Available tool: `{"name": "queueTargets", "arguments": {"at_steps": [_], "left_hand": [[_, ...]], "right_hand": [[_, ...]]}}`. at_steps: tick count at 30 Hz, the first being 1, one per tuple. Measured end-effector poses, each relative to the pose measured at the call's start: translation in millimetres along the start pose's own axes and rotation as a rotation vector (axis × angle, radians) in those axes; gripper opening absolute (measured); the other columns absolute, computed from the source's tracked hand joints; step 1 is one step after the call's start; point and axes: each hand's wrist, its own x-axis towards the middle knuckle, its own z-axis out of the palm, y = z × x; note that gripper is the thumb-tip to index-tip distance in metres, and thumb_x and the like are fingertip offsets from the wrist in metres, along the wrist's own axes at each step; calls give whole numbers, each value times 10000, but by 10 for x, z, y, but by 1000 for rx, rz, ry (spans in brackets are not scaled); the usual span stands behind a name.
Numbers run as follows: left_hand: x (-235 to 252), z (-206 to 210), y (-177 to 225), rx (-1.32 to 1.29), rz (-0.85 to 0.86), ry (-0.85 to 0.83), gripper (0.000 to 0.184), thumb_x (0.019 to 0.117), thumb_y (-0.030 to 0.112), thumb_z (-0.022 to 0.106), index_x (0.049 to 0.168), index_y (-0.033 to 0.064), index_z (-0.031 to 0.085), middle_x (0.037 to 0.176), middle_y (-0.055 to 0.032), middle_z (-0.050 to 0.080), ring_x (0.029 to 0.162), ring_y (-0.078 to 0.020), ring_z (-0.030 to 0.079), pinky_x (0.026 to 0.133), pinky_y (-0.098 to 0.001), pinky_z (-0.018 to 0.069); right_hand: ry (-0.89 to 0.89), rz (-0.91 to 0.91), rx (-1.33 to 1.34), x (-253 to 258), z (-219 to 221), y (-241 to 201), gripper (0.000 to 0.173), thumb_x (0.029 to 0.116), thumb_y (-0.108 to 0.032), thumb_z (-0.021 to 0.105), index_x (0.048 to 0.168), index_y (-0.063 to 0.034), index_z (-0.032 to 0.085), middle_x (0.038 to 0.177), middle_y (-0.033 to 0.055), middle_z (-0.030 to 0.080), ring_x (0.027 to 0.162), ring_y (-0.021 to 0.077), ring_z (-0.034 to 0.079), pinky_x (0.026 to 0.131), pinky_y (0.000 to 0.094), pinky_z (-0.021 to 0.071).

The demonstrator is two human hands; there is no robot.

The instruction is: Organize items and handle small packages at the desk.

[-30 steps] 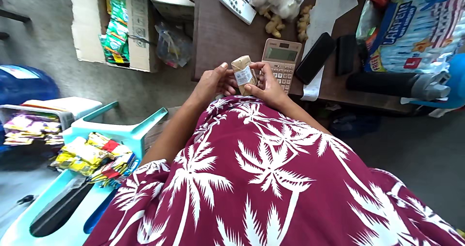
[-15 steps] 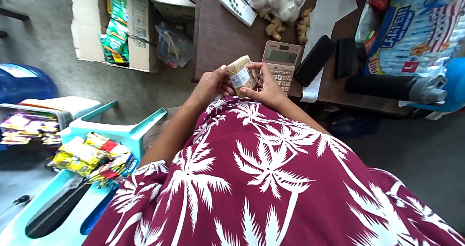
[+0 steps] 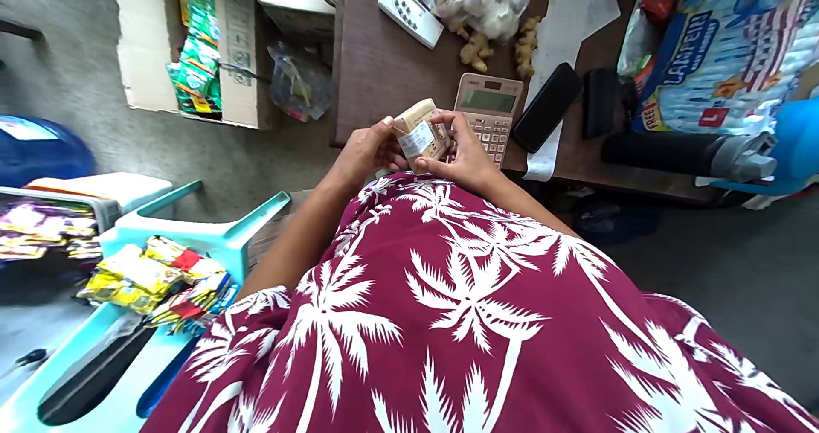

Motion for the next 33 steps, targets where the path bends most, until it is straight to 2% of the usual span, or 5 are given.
{"name": "queueTargets", "arguments": {"at_steps": [7, 13, 22, 33], "left_hand": [[-8, 21, -24, -17, -3, 9, 520, 1112, 341, 214, 1069, 61, 649, 851, 15, 733, 717, -68, 699, 673, -241, 597], [-22, 29, -43, -20, 6, -4, 525, 1114, 348, 210, 1096, 53, 644, 870, 3, 735, 732, -77, 704, 681, -250, 602], [-50, 34, -59, -13, 9, 2, 523, 1114, 350, 211, 1091, 57, 643, 864, 8, 732, 731, -73, 702, 681, -251, 602], [-89, 49, -76, -10, 5, 12, 521, 1108, 353, 208, 1096, 59, 638, 877, 9, 727, 739, -78, 699, 685, -259, 599]], "right_hand": [[-7, -6, 26, -18, -6, 11, 817, 803, -390, 850, 1418, -30, 450, 1459, 199, 469, 997, 164, 700, 789, 316, 629], [-10, 16, 41, -36, -10, 27, 854, 795, -434, 845, 1437, -45, 437, 1378, 190, 519, 948, 155, 700, 762, 310, 626], [-19, 41, 56, -57, 3, 31, 846, 798, -416, 845, 1438, -48, 432, 1370, 192, 526, 947, 169, 704, 769, 328, 630], [-23, 55, 39, -88, 18, 27, 864, 790, -467, 831, 1443, -62, 436, 1329, 169, 578, 941, 151, 704, 745, 314, 620]]}}
